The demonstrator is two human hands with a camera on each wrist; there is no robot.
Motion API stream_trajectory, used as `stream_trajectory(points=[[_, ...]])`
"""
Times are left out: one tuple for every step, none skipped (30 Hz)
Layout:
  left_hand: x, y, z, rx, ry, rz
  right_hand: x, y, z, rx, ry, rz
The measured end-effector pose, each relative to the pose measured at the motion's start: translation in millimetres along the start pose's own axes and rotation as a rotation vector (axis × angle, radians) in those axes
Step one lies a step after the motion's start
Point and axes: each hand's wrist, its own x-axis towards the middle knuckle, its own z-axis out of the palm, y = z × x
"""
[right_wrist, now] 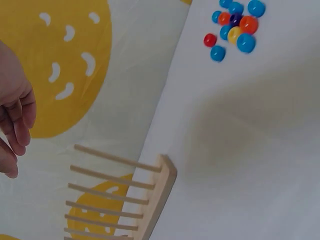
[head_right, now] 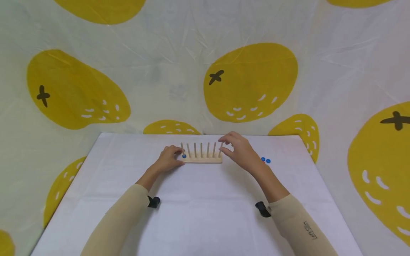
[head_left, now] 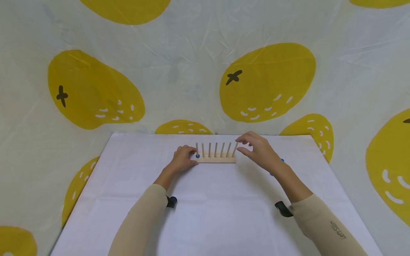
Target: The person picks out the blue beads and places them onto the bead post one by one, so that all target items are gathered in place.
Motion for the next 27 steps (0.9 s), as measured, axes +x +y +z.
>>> stream_trajectory(points=[[-0.1, -0.1, -0.4, 0.0, 0.001, 0.0, -3.4, 2, -2, -0.001, 0.007, 0.0], [-0.2, 0.0, -0.6, 0.0, 0.0, 0.001, -6.9, 4, -3, -0.005, 0.014, -0.001], [-0.4, -0.3, -0.9, 0.0, -0.003, 0.0, -10.6, 5, -5, -0.012, 0.02, -0.002], [-0.5, -0.3, -0.9, 0.0, -0.004, 0.0, -14.4, 7, -6, -0.019, 0.028, -0.002], [-0.5, -0.3, -1.0, -0.001, -0.005, 0.0, -18.3, 9, -8, -0.027, 0.034, 0.003], [-0.5, -0.3, -1.0, -0.001, -0.006, 0.001, -22.2, 11, -9, -0.033, 0.043, 0.008], [-0.5, -0.3, -1.1, -0.002, -0.006, 0.001, -25.9, 13, -11, -0.04, 0.052, 0.01], [-0.5, -0.1, -1.2, -0.006, -0.004, 0.002, -30.0, 15, -12, -0.048, 0.061, 0.016], [-0.3, -0.2, -1.1, -0.01, -0.004, 0.002, -34.4, 18, -13, -0.057, 0.071, 0.024], [-0.3, -0.1, -1.2, -0.014, -0.003, 0.003, -39.0, 20, -14, -0.062, 0.081, 0.033], [-0.2, 0.0, -1.3, -0.018, -0.004, 0.003, -43.7, 23, -15, -0.067, 0.087, 0.042], [-0.2, 0.1, -1.3, -0.02, -0.002, 0.003, -48.8, 27, -16, -0.072, 0.093, 0.05], [-0.1, -0.2, -1.1, -0.021, -0.003, 0.002, -53.9, 30, -16, -0.077, 0.095, 0.062], [0.0, -0.4, -0.9, -0.022, -0.004, 0.0, -59.3, 33, -16, -0.079, 0.096, 0.077], [0.0, -0.7, -0.7, -0.02, -0.006, -0.003, -64.6, 37, -16, -0.08, 0.095, 0.088], [-0.3, -0.9, -0.7, -0.019, -0.005, -0.004, -70.1, 40, -16, -0.078, 0.09, 0.103], [-0.3, -1.3, -0.4, -0.015, -0.005, -0.004, -75.7, 43, -16, -0.078, 0.085, 0.118], [-0.3, -1.4, -0.4, -0.016, -0.005, -0.002, -81.5, 47, -16, -0.076, 0.081, 0.131], [-0.3, -1.6, 0.0, -0.018, -0.008, -0.001, -87.4, 51, -17, -0.068, 0.078, 0.145], [-0.4, -1.4, 0.3, -0.018, -0.008, 0.003, -93.0, 55, -17, -0.064, 0.078, 0.154], [-0.4, -1.0, 0.5, -0.018, -0.01, 0.005, -98.7, 60, -17, -0.064, 0.079, 0.163], [-0.4, -0.3, 0.4, -0.02, -0.012, 0.005, -104.1, 64, -18, -0.065, 0.08, 0.172], [-0.3, 0.3, 0.2, -0.018, -0.013, 0.007, -109.2, 69, -18, -0.069, 0.08, 0.18], [-0.3, 1.0, -0.3, -0.019, -0.011, 0.007, -113.9, 73, -18, -0.072, 0.077, 0.193], [-0.4, 1.4, -0.8, -0.016, -0.012, 0.005, -118.2, 77, -19, -0.077, 0.072, 0.211], [-0.4, 1.8, -1.5, -0.014, -0.01, 0.005, -122.0, 81, -19, -0.089, 0.064, 0.235], [-0.3, 1.8, -2.3, -0.011, -0.01, 0.003, -125.5, 85, -20, -0.098, 0.049, 0.265]])
